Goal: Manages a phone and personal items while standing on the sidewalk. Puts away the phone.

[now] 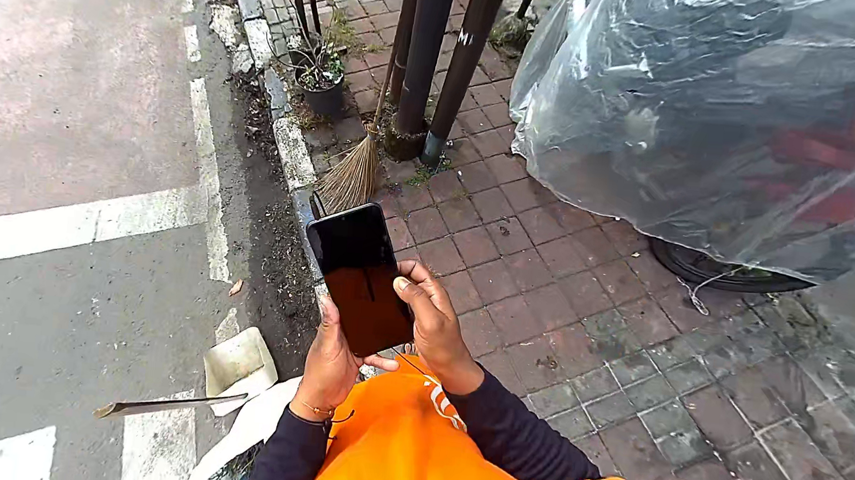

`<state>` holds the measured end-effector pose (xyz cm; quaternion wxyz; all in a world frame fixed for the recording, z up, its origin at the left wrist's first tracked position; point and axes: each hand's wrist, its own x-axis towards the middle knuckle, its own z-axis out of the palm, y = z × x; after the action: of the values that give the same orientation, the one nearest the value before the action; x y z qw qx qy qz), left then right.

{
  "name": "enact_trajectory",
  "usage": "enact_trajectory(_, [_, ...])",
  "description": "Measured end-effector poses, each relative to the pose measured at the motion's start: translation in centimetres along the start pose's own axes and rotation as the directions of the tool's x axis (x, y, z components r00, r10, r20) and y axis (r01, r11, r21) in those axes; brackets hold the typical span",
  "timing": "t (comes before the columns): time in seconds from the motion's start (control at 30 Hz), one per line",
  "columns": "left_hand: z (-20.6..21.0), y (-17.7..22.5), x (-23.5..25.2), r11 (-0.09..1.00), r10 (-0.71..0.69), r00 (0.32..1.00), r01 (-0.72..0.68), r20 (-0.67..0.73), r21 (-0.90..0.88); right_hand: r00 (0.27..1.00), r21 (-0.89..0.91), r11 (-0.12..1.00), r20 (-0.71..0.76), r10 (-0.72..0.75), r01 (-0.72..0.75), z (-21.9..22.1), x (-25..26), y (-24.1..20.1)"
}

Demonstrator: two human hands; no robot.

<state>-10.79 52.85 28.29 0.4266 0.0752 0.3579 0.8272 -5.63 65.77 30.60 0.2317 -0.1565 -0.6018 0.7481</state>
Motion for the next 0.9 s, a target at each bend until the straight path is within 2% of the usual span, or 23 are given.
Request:
enact_trajectory(0.13, [-0.9,0.5,0.2,1.000,-0.022,0.997,0.022,-0.071,0.007,0.968,0.076,0.982,0.197,0.158,-0.176,-0.8,3.0,0.2])
enact_trajectory(0.23, [-1.3,0.8,1.3,0.995,-0.060,0.991,0.068,-0.121,0.069,0.931,0.225,0.926,0.276,0.238,-0.304,-0.8,5.4,0.3])
enact_trajectory(0.3, [-1.4,0.8,2.6,0.992,-0.097,0.987,0.107,-0.126,0.075,0.915,0.329,0.871,0.299,0.271,-0.365,-0.9,6.9,0.5])
enact_trajectory(0.4, [-1.3,0.9,5.6,0.987,-0.138,0.979,0.149,-0.150,0.063,0.902,0.378,0.825,0.278,0.332,-0.420,-1.9,9.6,0.7])
enact_trajectory(0.63, [-0.1,2.0,18.2,0.977,-0.171,0.968,0.191,-0.182,0.098,0.898,0.442,0.781,0.235,0.373,-0.440,-6.3,21.2,1.3])
enact_trajectory(0.9, [5.3,4.2,34.9,0.993,-0.082,0.983,0.095,-0.165,0.070,0.899,0.332,0.839,0.243,0.365,-0.431,-12.0,38.0,-2.9])
